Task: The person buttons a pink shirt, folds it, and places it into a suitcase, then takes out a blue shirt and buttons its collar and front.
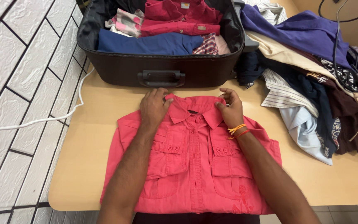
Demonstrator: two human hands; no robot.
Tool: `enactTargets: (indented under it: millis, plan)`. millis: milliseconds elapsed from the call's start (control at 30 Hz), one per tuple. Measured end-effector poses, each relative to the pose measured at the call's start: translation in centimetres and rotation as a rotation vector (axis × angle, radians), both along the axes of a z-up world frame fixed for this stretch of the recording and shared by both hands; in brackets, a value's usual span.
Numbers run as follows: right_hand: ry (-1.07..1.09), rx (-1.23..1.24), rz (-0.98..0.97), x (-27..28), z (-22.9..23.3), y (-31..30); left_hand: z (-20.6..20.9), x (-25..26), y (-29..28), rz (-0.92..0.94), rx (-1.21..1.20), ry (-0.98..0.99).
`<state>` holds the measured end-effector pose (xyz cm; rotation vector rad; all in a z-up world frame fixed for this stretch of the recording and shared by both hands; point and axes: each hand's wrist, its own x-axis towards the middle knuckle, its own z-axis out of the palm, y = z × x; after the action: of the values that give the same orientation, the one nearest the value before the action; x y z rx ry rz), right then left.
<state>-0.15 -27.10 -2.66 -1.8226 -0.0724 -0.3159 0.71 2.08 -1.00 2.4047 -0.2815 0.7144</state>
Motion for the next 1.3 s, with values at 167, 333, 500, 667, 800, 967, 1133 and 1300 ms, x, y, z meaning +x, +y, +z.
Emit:
enactTargets:
  millis: [167,333,500,667,800,967,1133,1300]
  plan:
    - [-0.14,-0.231,-0.012,-0.8,1.0,1.2,3.2,-1.8,-0.2,0.029,0.11,-0.117]
    - [-0.163,-0.363,-0.026,-1.6,1.9,1.7,7.6,-9.6,2.9,0.031,0.097,-0.094]
    - [-0.29,-0.304,-0.107,-1.9,3.3,1.7,6.7,-20.9,7.8,0.35,0.136,0.073]
    - [-0.352,-0.42,0.041,-4.8,6.8,2.4,4.3,-27.5,8.7,0.632,0.21,0.465]
    - [-0.24,-0.708,0.244,-9.6,8.3,3.4,3.9,-28.9,8.4,0.626,0.159,0.559]
    - [-0.216,-1.013,0.28,-16.1,7.2,2.8,4.1,-29.9,8.0,0.617,0.111,0.634]
    - [-0.08,-1.136,0.207,-19.9,5.6,1.3,4.7,-30.5,8.8,0.59,0.031,0.779]
    - [-0.146,-1.128,0.092,-22.0,4.8,0.8,2.4,-31.5,10.8,0.338,-0.516,0.55]
